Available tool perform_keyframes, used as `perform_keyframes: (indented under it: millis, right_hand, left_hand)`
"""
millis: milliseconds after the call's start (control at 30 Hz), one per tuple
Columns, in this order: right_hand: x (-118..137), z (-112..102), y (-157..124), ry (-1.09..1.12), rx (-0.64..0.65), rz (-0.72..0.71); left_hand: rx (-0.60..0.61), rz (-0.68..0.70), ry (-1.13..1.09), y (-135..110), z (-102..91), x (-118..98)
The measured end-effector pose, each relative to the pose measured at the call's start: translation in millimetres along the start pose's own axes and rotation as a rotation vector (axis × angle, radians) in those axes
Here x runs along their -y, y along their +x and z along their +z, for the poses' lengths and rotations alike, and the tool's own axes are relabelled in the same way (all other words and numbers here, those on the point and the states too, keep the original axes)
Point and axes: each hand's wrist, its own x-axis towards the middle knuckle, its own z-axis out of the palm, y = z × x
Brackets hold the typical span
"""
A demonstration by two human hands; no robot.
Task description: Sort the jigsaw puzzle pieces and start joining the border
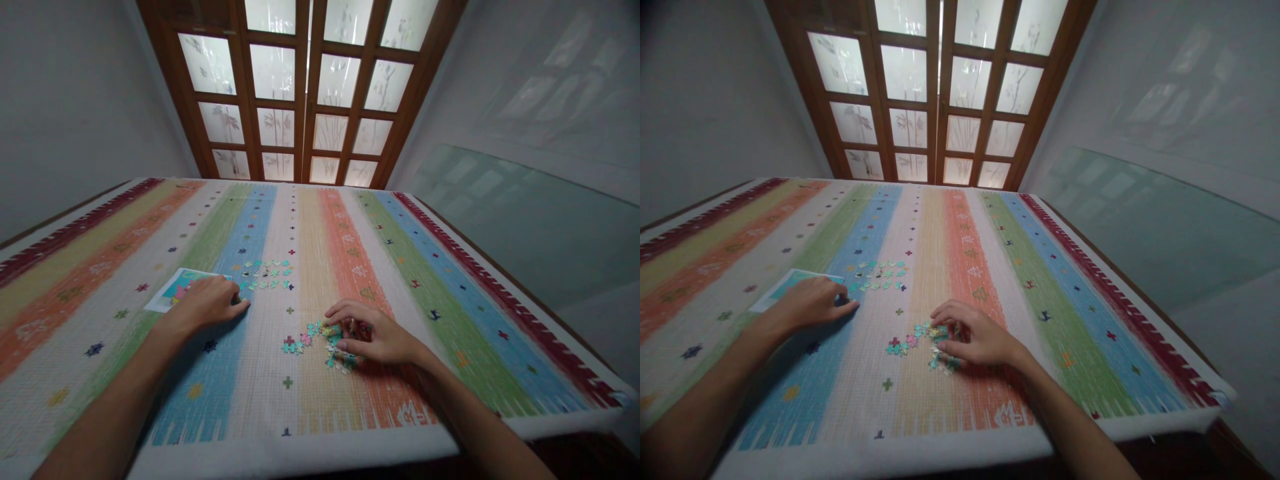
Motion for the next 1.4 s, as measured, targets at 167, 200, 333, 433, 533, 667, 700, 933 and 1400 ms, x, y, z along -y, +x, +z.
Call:
perform_keyframes:
  millis: [167, 200, 333, 433, 533, 667, 700, 933, 1400]
  right_hand:
    - [-1, -1, 0, -0.014, 0.008, 0.029]
    - [-1, -1, -1, -0.016, 0.008, 0.029]
    - [2, -2, -1, -0.032, -0.02, 0.019]
    - [1, -2, 1, -0.054, -0.069, 0.049]
    - [-6, -4, 1, -0.105, -0.17, 0.153]
    - [-16, -12, -3, -0.191, -0.167, 0.231]
    - [-17, -15, -4, -0.194, -0.113, 0.226]
    - [-16, -23, -10, -0.234, 0.15, 0.213]
    - [-11, -37, -13, -0.237, 0.165, 0.245]
  left_hand:
    - [-0.008, -0.007, 0.012, 2, 3.3, 0]
    - [-0.014, -0.011, 0.014, 2, 3.8, 0]
    - [-0.02, -0.04, 0.028, 2, 4.9, 0]
    - [-0.02, -0.045, 0.034, 2, 4.8, 1]
    - [-0.047, -0.028, 0.04, 1, 4.5, 2]
    - [-0.15, 0.029, 0.011, 1, 7.9, -7]
    - [-0.179, 0.073, -0.013, 1, 10.1, -12]
    - [-0.293, 0.57, -0.223, -3, 30.2, -60]
    - [-0.195, 0.627, -0.358, -12, 26.7, -74]
